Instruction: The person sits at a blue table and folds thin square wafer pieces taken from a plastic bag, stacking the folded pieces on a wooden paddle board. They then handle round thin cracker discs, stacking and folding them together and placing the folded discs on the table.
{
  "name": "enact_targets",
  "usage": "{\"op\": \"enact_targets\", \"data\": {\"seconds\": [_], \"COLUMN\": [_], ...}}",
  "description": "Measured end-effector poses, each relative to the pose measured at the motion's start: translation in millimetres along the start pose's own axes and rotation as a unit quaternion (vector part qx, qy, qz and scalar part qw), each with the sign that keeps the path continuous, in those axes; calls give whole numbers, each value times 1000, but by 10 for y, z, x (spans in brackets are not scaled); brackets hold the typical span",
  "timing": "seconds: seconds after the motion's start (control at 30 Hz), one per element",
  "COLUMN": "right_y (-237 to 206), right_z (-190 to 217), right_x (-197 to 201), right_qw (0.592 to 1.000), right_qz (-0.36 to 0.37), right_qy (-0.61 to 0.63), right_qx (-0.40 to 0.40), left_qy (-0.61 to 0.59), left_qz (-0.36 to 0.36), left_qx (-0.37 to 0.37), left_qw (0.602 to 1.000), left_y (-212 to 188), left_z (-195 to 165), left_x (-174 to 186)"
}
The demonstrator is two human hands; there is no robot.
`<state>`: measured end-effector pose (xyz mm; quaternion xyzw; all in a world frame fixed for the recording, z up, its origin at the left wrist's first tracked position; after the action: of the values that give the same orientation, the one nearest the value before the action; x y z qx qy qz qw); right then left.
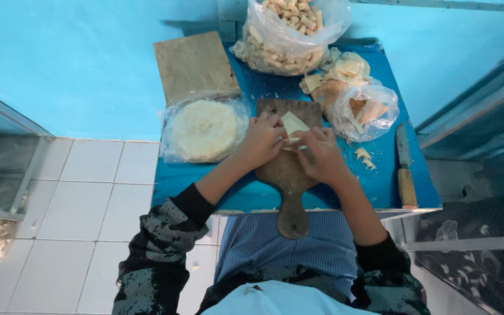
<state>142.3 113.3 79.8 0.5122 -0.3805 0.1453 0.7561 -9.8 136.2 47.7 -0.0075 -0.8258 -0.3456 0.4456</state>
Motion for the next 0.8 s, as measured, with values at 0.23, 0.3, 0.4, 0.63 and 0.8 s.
{"op": "enact_targets", "data": {"seconds": [0.23,0.3,0.4,0.63,0.8], "right_y": [53,56,54,10,-4], "right_z": [-62,-84,-85,43,39], "right_x": [-63,-79,-77,-65,-147], "right_qw": [999,999,999,995,994], "right_qz": [0,1,-4,-75,-42], "right_qy": [8,7,0,-61,-101], "right_qx": [-35,-46,-50,4,-12], "left_qy": [3,-2,-23,6,-18], "left_qz": [-6,-11,-44,-37,-54], "left_qx": [-12,-8,-2,-1,-4], "left_qw": [1000,1000,999,999,998], "left_y": [0,1,-17,6,32], "left_z": [-49,-50,-50,4,109], "left_x": [27,36,84,-6,-26]}}
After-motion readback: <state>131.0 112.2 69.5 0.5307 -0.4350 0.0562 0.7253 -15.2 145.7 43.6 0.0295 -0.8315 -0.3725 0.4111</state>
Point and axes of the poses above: each hand's wrist, its own y-axis towards the middle knuckle, its own x-axis out of the back of the hand, z = x × y, the point moved 7 cm from there along y, towards the middle knuckle, and after that the axes turned 1 degree about x, right-handed, at the moved point
